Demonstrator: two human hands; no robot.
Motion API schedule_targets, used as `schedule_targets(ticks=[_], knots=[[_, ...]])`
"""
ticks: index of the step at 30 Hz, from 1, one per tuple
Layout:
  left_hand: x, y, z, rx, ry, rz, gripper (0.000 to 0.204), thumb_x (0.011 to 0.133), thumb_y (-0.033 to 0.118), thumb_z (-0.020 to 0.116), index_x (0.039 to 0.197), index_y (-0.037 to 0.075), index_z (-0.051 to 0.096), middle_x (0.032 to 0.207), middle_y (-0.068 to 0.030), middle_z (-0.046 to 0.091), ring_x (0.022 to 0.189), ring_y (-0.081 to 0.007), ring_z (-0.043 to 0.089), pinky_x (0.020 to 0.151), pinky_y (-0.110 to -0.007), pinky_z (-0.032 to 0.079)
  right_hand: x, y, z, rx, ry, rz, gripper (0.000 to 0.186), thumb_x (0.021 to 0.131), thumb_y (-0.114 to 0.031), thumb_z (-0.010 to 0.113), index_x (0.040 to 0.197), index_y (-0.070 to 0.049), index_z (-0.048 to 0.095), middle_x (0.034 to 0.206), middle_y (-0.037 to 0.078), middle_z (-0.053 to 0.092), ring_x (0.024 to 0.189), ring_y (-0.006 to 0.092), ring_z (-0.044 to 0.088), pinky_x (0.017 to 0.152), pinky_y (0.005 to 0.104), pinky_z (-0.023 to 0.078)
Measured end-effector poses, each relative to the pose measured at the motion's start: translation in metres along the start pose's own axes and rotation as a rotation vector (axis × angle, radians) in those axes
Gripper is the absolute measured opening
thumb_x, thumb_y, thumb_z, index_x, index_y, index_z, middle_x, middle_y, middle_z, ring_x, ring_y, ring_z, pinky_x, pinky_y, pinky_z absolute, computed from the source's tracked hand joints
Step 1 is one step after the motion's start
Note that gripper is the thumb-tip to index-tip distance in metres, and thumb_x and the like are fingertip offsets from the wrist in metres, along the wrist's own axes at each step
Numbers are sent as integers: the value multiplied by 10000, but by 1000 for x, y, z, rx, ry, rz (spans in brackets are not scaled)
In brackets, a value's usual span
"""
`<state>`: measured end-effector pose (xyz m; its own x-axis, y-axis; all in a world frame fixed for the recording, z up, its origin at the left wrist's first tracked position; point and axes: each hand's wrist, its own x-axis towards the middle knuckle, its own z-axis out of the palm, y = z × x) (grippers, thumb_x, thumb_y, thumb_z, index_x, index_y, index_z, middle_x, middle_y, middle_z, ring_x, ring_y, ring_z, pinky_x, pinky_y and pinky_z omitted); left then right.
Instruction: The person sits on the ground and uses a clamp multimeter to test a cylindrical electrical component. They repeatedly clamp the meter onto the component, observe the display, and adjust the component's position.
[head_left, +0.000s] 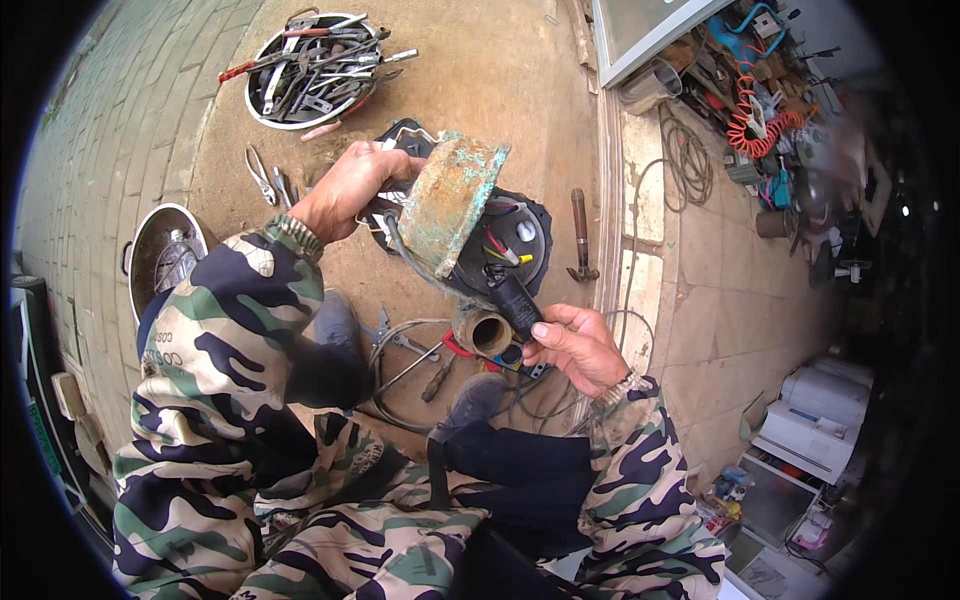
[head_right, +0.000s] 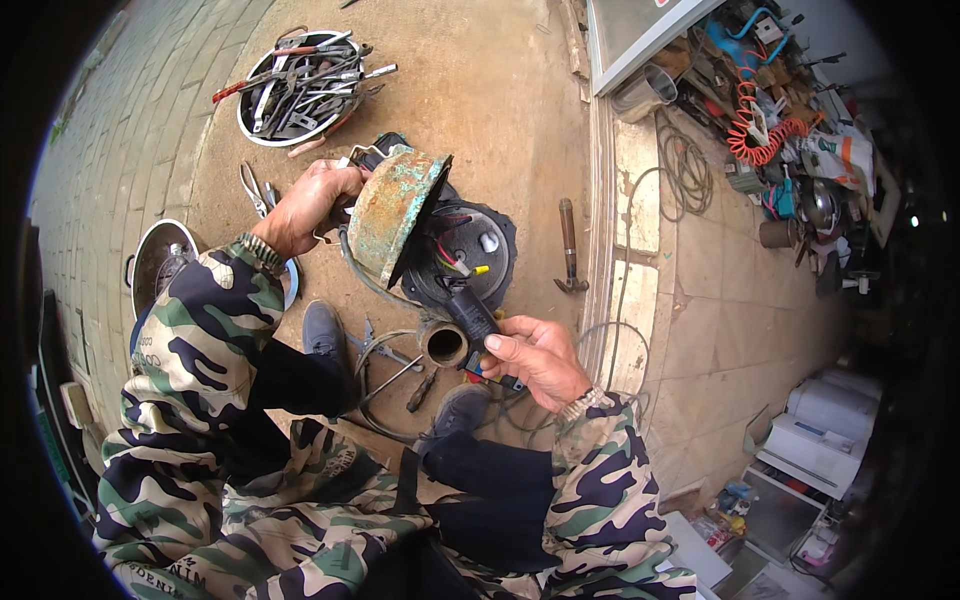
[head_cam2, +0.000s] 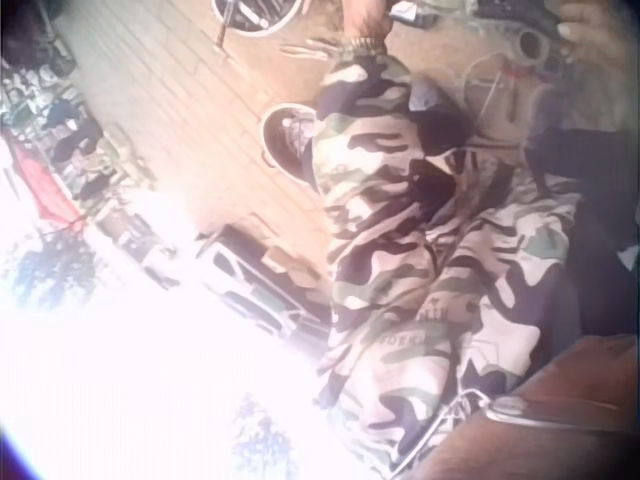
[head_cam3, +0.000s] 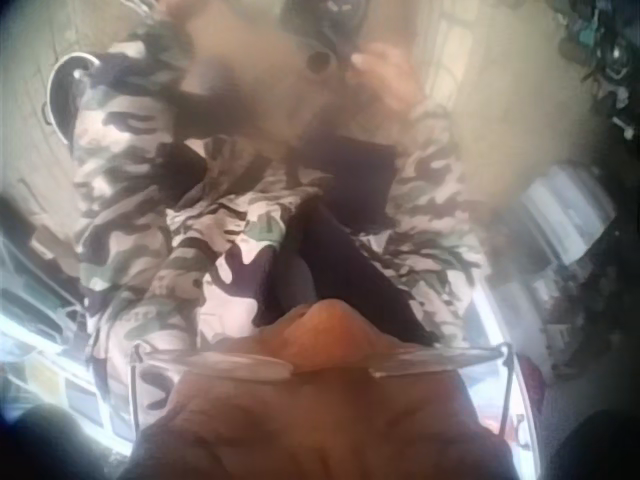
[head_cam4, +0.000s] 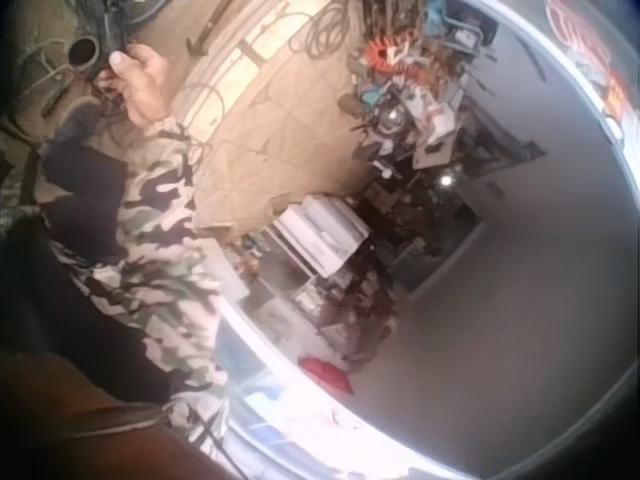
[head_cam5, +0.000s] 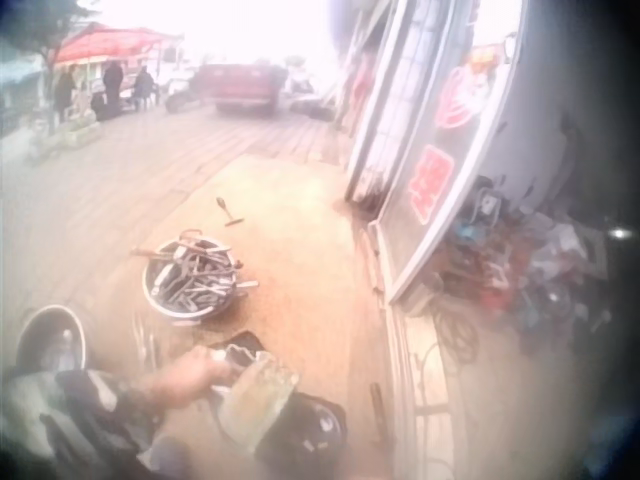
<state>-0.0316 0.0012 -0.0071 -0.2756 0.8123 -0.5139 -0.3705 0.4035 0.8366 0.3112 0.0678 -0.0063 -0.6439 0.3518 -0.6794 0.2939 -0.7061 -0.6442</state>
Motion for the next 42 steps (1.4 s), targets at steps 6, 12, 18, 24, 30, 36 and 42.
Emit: schedule_targets(ticks=[6,12,18,24,30,36,42], knots=[[2,0,1,22,15,16,103,831,100,565,831,67,663,663,77,497,521,-30,383,448,-221,283,1,0,0,15,-45,-3,344,949,-84,669,1209,118,568,1098,175,673,942,254,719,829,370,610],[2,0,0,32,10,13,106,824,96,563,829,63,663,629,86,469,495,-25,359,430,-223,261,2,-1,-1,-15,-48,4,366,948,-79,667,1232,123,555,1124,182,672,981,263,718,846,356,611],[4,-1,1,6,4,41,90,822,79,561,810,57,647,665,77,485,520,-32,373,436,-231,275,2,-1,-1,-11,-54,6,369,948,-84,671,1229,125,554,1123,182,670,982,268,718,846,357,613],[2,1,-2,7,-10,40,261,801,66,546,869,-136,696,1107,-172,730,681,-118,621,585,-266,525,2,-1,0,-25,-44,5,365,948,-88,673,1224,123,560,1125,184,669,974,269,721,832,357,617],[5,-2,-2,-7,-15,67,178,809,64,552,822,-71,666,977,-97,657,665,-94,554,567,-261,464,2,-1,-1,-15,-52,6,373,951,-102,680,1228,117,558,1122,172,665,970,261,718,835,349,611],[4,-3,1,-15,7,57,88,824,67,563,811,30,642,718,51,531,595,-46,433,505,-237,349,2,-3,0,-28,-56,15,395,950,-121,694,1234,114,554,1131,165,652,970,252,711,837,352,598],[8,-6,-3,17,6,43,142,838,100,574,885,19,681,698,53,540,552,-44,443,478,-232,353,2,-2,1,-35,-57,10,403,948,-126,695,1237,117,554,1133,171,653,966,251,713,833,349,598]])
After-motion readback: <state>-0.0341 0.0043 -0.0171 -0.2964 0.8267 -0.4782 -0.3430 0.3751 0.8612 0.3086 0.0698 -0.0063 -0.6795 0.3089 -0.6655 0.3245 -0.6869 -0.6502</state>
